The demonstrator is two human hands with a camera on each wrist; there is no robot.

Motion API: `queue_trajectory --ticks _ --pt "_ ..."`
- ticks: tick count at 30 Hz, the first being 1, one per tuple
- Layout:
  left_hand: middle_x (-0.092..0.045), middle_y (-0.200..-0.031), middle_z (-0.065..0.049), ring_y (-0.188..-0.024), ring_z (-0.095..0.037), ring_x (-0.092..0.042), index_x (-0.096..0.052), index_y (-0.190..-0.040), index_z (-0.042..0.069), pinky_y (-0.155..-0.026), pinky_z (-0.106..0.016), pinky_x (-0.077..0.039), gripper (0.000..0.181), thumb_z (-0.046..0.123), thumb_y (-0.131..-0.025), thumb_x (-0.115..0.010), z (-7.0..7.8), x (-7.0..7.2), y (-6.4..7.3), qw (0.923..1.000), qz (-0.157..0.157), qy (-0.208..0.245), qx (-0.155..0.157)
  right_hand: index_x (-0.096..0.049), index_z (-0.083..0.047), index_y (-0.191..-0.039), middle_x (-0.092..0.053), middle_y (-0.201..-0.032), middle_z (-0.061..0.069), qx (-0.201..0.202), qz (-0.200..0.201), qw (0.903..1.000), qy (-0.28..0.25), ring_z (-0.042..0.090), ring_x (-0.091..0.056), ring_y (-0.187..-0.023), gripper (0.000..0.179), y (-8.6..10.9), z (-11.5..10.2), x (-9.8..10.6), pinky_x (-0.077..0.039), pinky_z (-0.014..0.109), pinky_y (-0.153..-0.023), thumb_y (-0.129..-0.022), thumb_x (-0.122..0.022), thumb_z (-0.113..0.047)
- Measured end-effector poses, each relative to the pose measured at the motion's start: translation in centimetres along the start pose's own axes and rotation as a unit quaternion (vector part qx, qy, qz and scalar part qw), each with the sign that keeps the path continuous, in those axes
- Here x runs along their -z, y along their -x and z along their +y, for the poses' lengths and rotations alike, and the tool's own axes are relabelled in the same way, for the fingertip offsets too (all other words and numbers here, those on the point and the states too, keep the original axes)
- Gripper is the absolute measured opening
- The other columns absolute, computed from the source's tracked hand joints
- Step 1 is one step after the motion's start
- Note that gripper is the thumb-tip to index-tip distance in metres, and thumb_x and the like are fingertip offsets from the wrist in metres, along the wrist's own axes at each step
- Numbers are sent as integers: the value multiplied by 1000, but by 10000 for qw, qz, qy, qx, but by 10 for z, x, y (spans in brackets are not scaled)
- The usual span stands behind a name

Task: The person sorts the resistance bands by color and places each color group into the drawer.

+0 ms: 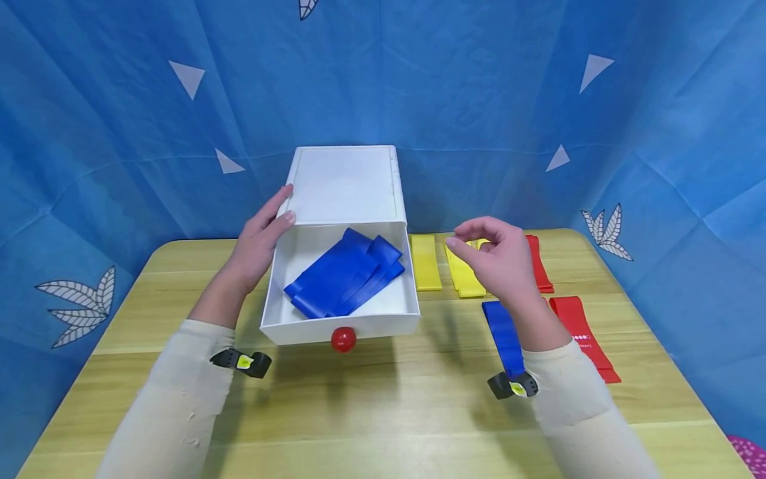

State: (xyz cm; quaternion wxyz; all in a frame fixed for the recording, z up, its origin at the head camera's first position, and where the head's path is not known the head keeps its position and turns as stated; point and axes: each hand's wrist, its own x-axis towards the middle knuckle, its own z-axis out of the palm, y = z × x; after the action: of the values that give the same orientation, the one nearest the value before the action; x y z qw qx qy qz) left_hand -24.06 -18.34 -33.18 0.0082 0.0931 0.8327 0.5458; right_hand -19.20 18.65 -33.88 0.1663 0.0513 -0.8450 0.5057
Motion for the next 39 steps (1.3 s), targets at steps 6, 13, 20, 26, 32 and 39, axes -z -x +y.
queue_trajectory --ticks 6,13,20,26,32,39 --pt "-15 -165 8 -150 -23 -12 -25 -158 40 -110 -65 -24 58 50 -104 -42 0 0 0 10000 4 30 -19 -73 -7 -108 -70 -103 4 -236 -114 9996 102 22 -54 -85 31 4 17 14 -44 30 -63 -90 -76 -33" --pt "-15 -165 9 -150 -23 -11 -25 -158 40 -109 -65 -24 59 51 -103 -42 0 0 0 10000 17 39 -17 -70 -5 -110 -69 -108 8 -569 -313 9978 139 23 -53 -104 35 8 39 25 -44 34 -74 -92 -74 -34" --pt "-14 -165 10 -150 -23 -11 -25 -158 41 -109 -65 -25 58 50 -103 -42 0 -1 0 10000 6 56 6 -69 -6 -113 -65 -114 9 -801 -506 9947 400 25 -50 -112 34 15 61 31 -46 38 -80 -92 -74 -34" --pt "-14 -165 10 -150 -23 -12 -24 -158 41 -109 -66 -26 58 51 -103 -42 0 0 0 10000 15 10 -20 -67 -5 -117 -66 -116 12 -954 -665 9914 592 33 -50 -118 36 20 80 35 -45 42 -84 -92 -75 -29" --pt "-15 -165 9 -150 -23 -12 -25 -158 40 -110 -65 -24 58 51 -103 -42 -1 0 0 10000 19 1 -60 -66 -3 -120 -65 -119 16 -1238 -858 9853 802 37 -48 -122 38 24 99 38 -44 49 -90 -90 -76 -26" --pt "-15 -165 9 -150 -24 -12 -25 -158 40 -109 -65 -25 59 51 -103 -42 -2 0 0 10000 10 25 -60 -65 -6 -122 -63 -122 17 -1527 -1083 9772 1004 41 -47 -123 39 27 119 41 -48 53 -91 -89 -77 -23"
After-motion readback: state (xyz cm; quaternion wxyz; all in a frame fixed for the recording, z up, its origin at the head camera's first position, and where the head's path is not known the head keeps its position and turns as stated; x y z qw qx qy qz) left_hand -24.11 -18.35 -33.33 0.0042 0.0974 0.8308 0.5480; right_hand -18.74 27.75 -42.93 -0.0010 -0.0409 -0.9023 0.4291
